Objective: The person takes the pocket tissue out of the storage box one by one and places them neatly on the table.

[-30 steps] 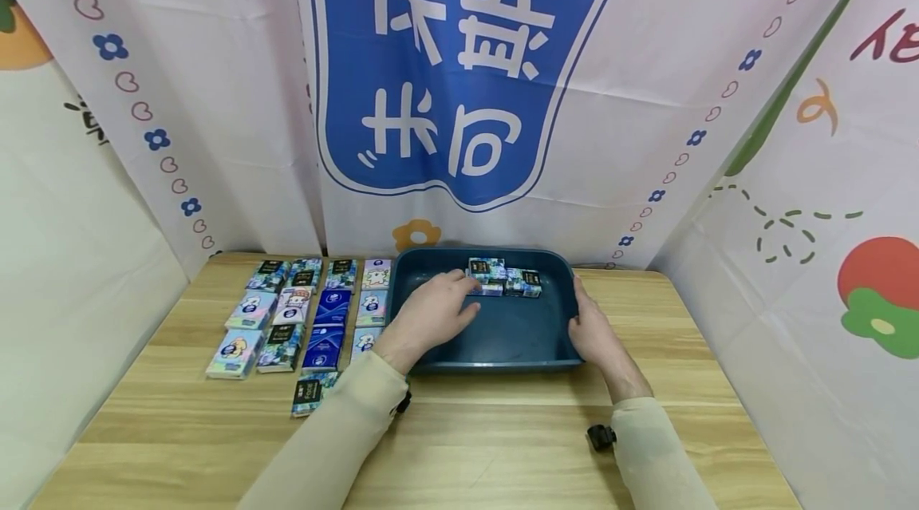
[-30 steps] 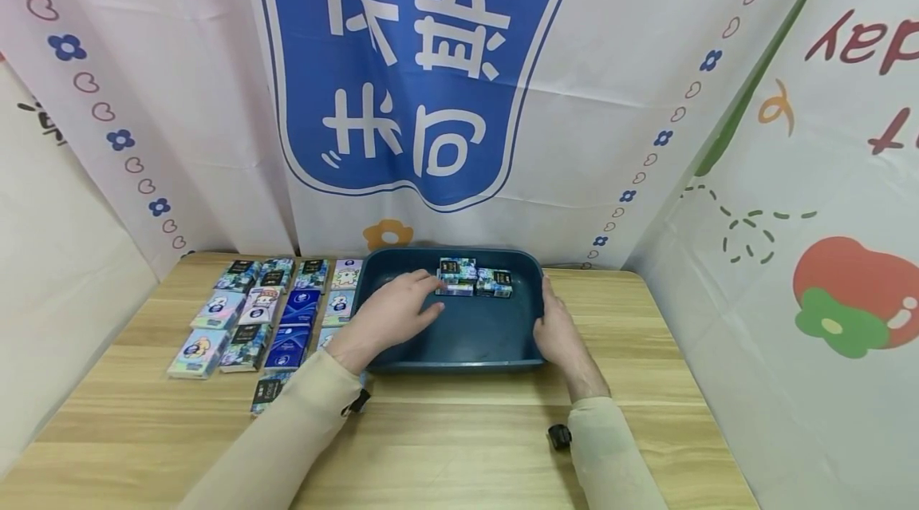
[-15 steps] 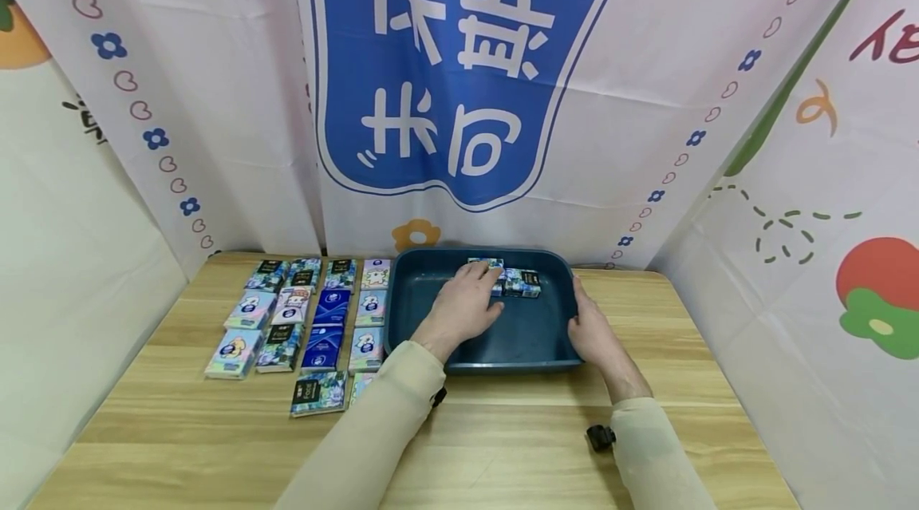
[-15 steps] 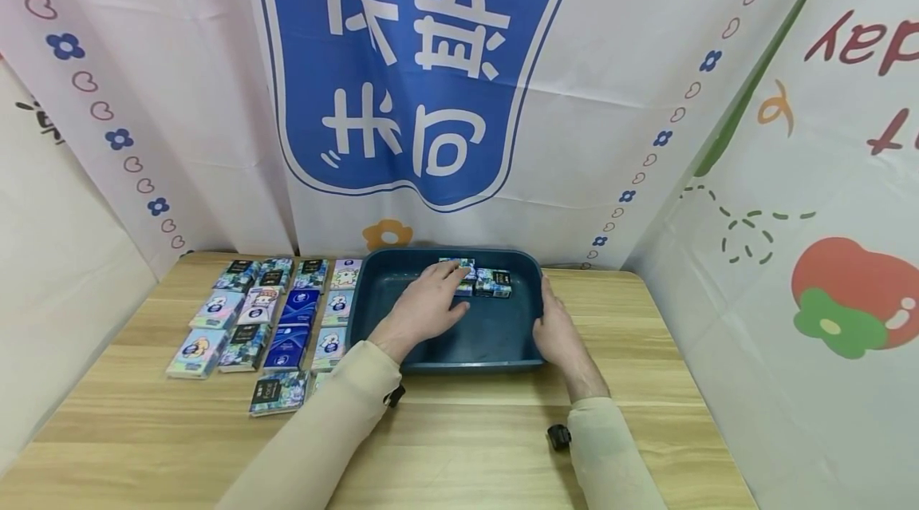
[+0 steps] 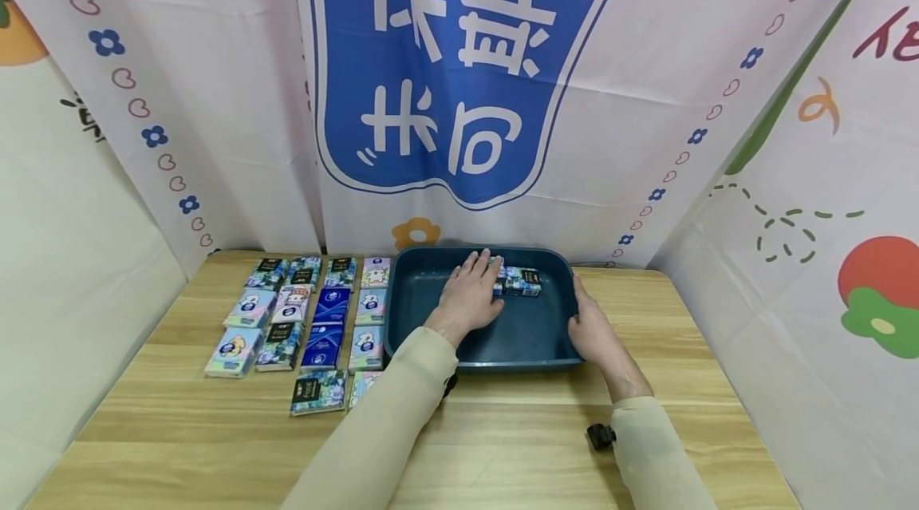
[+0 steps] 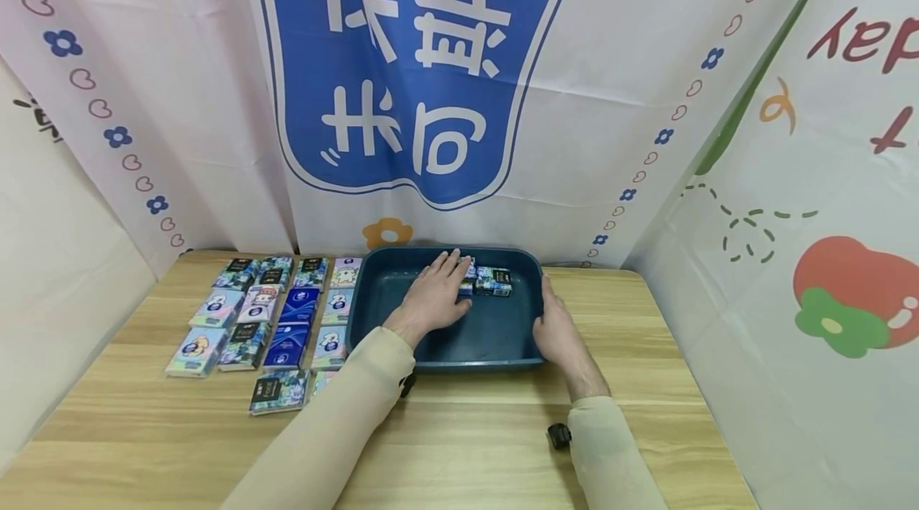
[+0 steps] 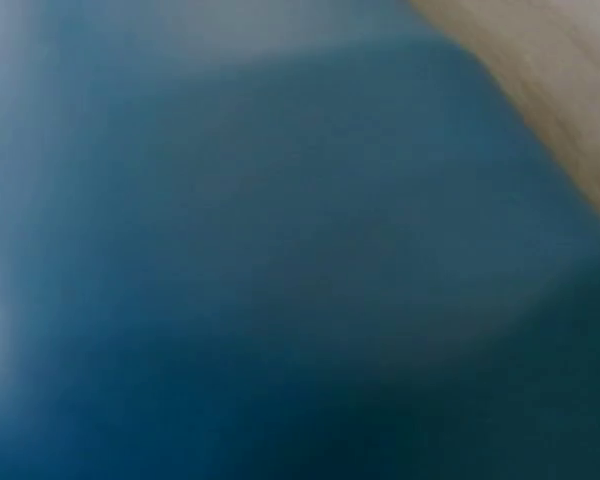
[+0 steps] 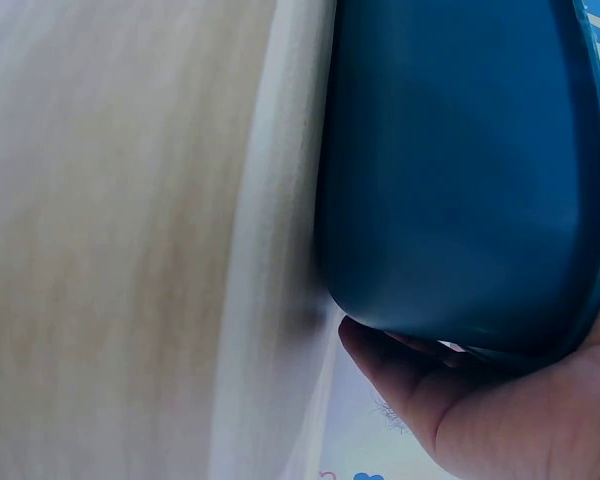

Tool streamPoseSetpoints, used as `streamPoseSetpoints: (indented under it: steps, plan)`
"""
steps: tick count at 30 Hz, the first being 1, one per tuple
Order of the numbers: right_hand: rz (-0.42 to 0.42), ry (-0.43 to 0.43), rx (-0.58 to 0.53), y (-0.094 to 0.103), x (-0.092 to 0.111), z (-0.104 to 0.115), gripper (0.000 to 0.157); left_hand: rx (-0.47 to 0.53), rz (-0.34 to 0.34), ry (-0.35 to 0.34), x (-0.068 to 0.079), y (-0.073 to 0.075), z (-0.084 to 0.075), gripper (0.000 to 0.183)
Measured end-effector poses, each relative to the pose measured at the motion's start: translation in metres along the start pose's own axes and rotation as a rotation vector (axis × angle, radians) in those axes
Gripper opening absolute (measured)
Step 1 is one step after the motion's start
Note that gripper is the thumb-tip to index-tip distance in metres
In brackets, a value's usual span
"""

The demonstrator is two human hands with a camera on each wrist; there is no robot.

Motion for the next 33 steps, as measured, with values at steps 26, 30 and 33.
streamPoseSetpoints:
  steps: [26, 30, 33]
  plan:
    - [0.004, 0.011, 0.019, 0.001, -0.002, -0.001, 0.084, -0.047, -0.093, 0.034, -0.029, -0.030, 0.010, 0.068]
    - [0.005, 0.012, 0.016, 0.001, -0.002, -0.002, 0.084, -0.025, -0.099, 0.049, -0.030, -0.033, 0.010, 0.069]
    - [0.006, 0.009, 0.013, 0.001, -0.001, -0.001, 0.083, -0.023, -0.101, 0.055, -0.026, -0.030, 0.008, 0.068]
Point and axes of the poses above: each hand's wrist, its own x-axis away from the middle knuckle, its own y-axis out of the back of the hand, z = x × y, the point moved 1 cm from there along -x, towards the middle knuckle, and after that the axes turned 14 degrees about -x, right-handed, at the moved point
